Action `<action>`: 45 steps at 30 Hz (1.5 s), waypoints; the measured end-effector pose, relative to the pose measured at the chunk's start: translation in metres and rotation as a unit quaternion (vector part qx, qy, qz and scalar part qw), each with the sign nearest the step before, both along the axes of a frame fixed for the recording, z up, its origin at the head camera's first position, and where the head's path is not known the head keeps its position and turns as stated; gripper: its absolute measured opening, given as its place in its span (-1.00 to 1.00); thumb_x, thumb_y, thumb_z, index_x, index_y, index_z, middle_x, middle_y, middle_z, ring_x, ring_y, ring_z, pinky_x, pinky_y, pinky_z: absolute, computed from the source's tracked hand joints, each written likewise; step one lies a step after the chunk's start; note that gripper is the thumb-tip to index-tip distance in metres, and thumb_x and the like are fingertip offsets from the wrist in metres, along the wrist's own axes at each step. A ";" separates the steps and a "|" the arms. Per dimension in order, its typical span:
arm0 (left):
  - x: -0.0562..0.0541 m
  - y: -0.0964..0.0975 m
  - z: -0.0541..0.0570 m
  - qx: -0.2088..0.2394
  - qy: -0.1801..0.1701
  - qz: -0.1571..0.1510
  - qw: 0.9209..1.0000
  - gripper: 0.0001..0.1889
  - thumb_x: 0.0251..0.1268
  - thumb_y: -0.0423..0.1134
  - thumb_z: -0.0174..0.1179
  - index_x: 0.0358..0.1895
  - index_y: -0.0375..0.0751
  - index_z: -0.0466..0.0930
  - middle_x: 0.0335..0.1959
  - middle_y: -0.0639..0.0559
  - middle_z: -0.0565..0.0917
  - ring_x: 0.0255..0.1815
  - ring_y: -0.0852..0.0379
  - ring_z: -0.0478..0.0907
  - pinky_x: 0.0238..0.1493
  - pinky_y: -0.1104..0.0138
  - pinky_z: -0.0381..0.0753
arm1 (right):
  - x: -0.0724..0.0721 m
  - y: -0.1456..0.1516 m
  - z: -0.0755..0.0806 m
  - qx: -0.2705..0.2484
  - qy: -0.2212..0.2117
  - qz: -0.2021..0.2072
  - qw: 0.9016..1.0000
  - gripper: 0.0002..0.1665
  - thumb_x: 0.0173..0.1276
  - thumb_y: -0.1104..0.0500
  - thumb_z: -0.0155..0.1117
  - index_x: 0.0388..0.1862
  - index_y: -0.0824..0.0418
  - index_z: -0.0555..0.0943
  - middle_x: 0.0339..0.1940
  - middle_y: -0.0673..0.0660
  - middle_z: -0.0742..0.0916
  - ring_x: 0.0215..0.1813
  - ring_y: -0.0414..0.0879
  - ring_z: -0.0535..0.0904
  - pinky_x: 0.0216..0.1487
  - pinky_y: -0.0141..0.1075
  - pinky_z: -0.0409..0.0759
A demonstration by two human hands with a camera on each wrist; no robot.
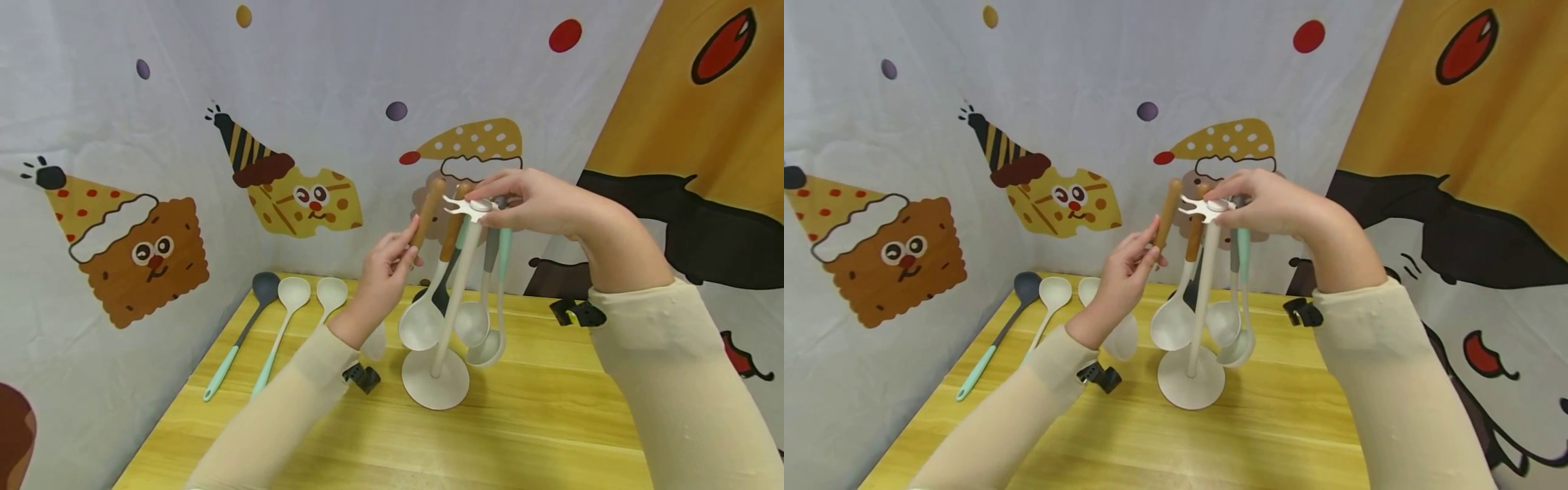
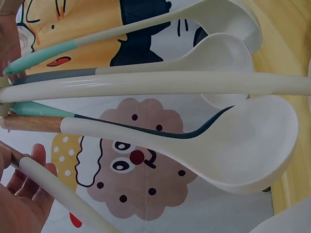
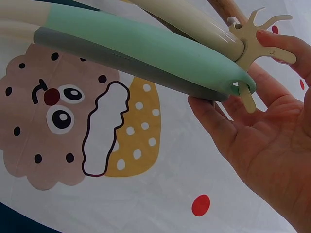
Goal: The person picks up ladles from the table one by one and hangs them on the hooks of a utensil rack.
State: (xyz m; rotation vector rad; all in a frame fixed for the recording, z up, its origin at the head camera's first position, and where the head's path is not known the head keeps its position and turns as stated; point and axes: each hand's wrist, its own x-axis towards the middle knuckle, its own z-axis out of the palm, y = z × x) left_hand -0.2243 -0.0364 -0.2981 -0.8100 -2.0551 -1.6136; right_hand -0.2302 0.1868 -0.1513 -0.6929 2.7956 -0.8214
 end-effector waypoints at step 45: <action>-0.012 0.012 -0.028 0.007 -0.020 -0.060 0.998 -0.49 0.46 -0.29 -0.04 0.44 -0.03 0.20 -0.07 -0.19 0.50 -0.24 0.01 0.67 -0.38 0.42 0.60 | 0.002 -0.002 0.002 0.004 -0.003 -0.001 1.000 -0.54 0.36 0.15 0.20 0.25 0.13 0.51 0.35 0.14 0.39 0.26 0.13 0.34 0.21 0.14 0.45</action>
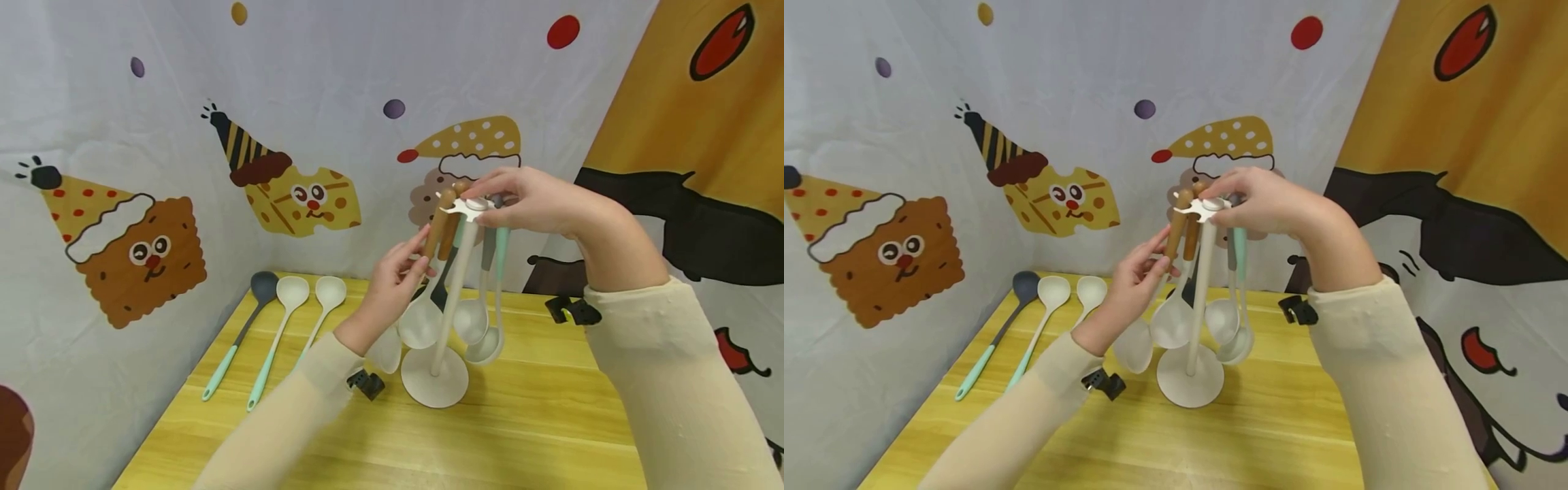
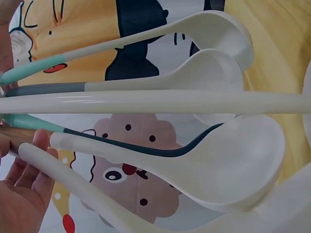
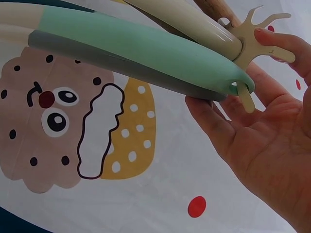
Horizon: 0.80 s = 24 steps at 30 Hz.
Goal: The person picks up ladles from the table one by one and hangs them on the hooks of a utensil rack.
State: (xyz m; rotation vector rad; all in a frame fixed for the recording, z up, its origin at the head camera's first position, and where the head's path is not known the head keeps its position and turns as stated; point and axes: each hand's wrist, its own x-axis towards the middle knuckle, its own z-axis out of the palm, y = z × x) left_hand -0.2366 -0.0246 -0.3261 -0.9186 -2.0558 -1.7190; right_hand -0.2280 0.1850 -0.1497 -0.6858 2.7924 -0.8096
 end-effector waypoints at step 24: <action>0.027 -0.001 0.020 0.027 -0.035 -0.002 0.999 -0.52 0.41 -0.43 -0.02 0.37 -0.33 0.25 -0.05 -0.33 0.52 -0.23 -0.19 0.66 -0.18 0.33 0.69 | 0.002 -0.004 0.002 0.001 0.003 -0.001 1.000 -0.51 0.36 0.15 0.21 0.27 0.15 0.49 0.35 0.16 0.38 0.28 0.16 0.33 0.21 0.17 0.43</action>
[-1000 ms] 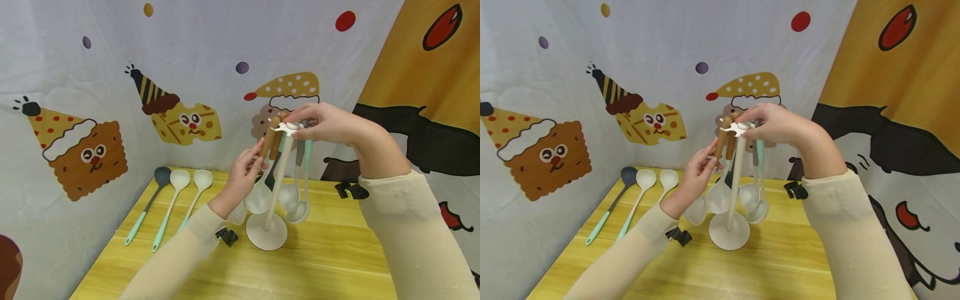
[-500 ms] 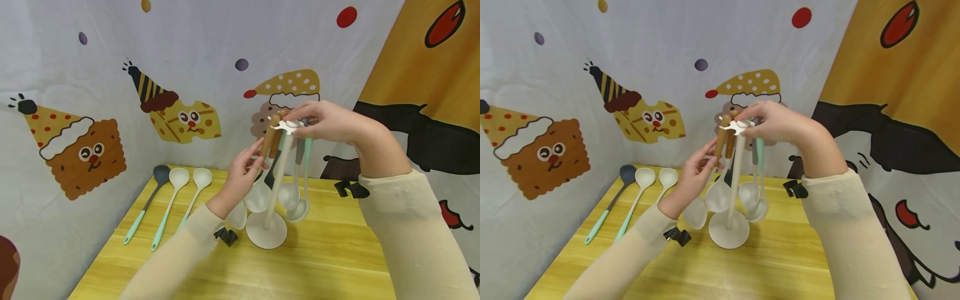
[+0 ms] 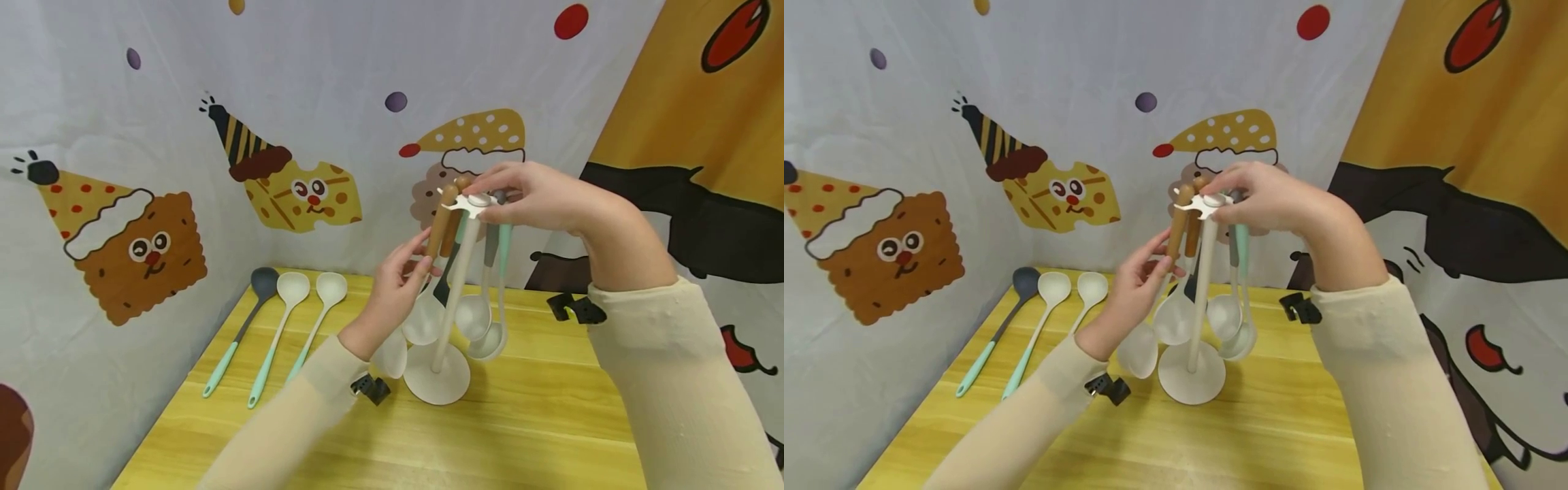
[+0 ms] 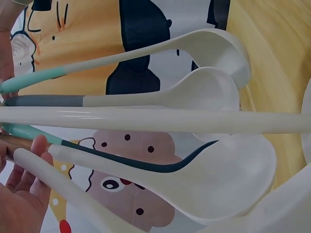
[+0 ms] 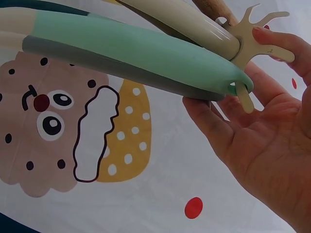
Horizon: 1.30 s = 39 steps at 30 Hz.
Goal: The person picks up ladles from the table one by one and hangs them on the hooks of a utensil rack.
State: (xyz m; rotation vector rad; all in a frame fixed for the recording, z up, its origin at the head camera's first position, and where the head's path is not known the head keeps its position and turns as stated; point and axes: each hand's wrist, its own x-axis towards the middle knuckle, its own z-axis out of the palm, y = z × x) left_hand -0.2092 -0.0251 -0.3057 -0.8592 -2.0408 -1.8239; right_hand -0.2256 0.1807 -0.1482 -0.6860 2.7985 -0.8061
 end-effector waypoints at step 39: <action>-0.023 -0.087 -0.069 -0.081 -0.085 0.074 0.990 -0.61 0.45 -0.24 0.00 0.30 -0.08 0.41 0.13 -0.14 0.58 0.00 -0.02 0.61 0.00 0.22 0.62 | 0.003 -0.007 0.005 0.029 0.006 -0.017 0.999 -0.57 0.34 0.09 0.23 0.19 0.12 0.56 0.22 0.11 0.48 0.04 0.05 0.42 -0.12 -0.16 0.59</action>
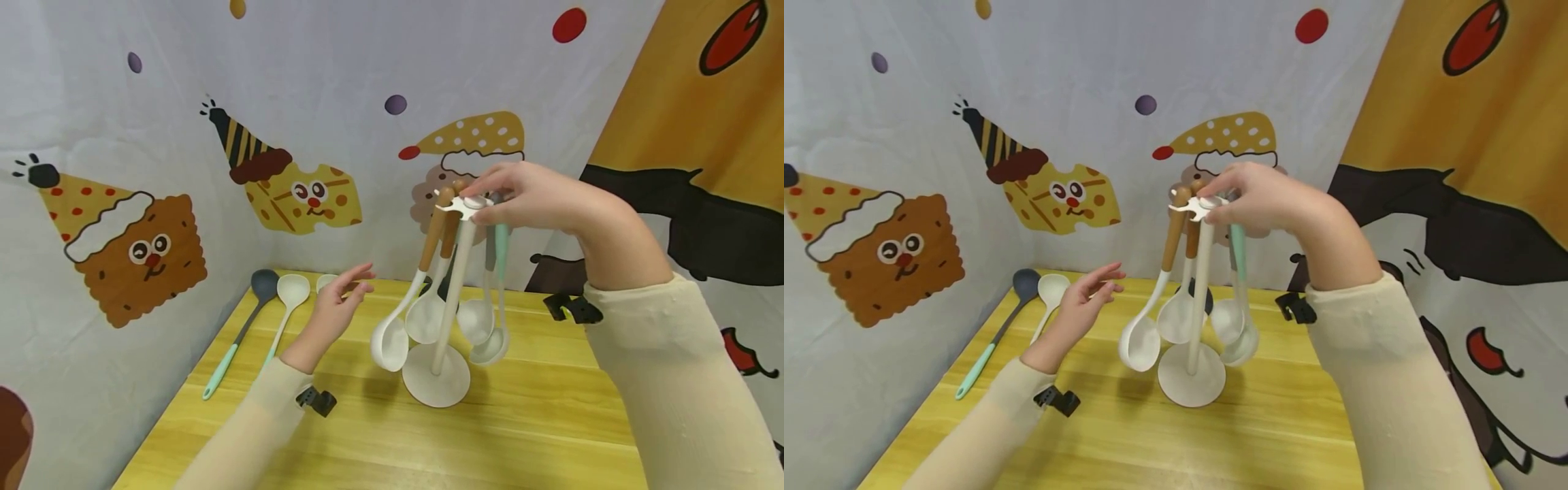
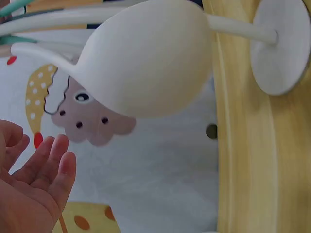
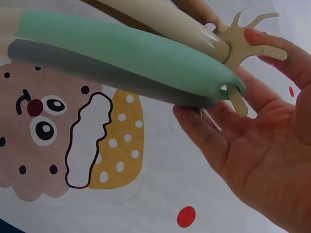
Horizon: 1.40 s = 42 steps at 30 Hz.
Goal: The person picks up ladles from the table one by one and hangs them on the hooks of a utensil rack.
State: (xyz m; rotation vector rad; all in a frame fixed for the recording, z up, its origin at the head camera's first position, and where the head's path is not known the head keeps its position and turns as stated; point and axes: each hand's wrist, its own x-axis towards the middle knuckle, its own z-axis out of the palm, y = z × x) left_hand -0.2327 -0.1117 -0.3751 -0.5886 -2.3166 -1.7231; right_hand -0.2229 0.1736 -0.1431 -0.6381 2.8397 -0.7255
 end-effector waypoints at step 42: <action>0.002 -0.093 -0.115 -0.362 -0.196 0.035 0.911 -0.16 0.33 -0.22 0.15 0.49 -0.38 -0.20 0.45 -0.50 -0.13 0.42 -0.53 -0.23 0.37 -0.31 -0.11 | -0.003 -0.010 0.000 0.038 0.013 -0.055 0.998 -0.50 0.30 0.02 0.27 0.20 0.11 0.56 0.20 0.19 0.50 0.00 0.10 0.52 -0.13 -0.10 0.63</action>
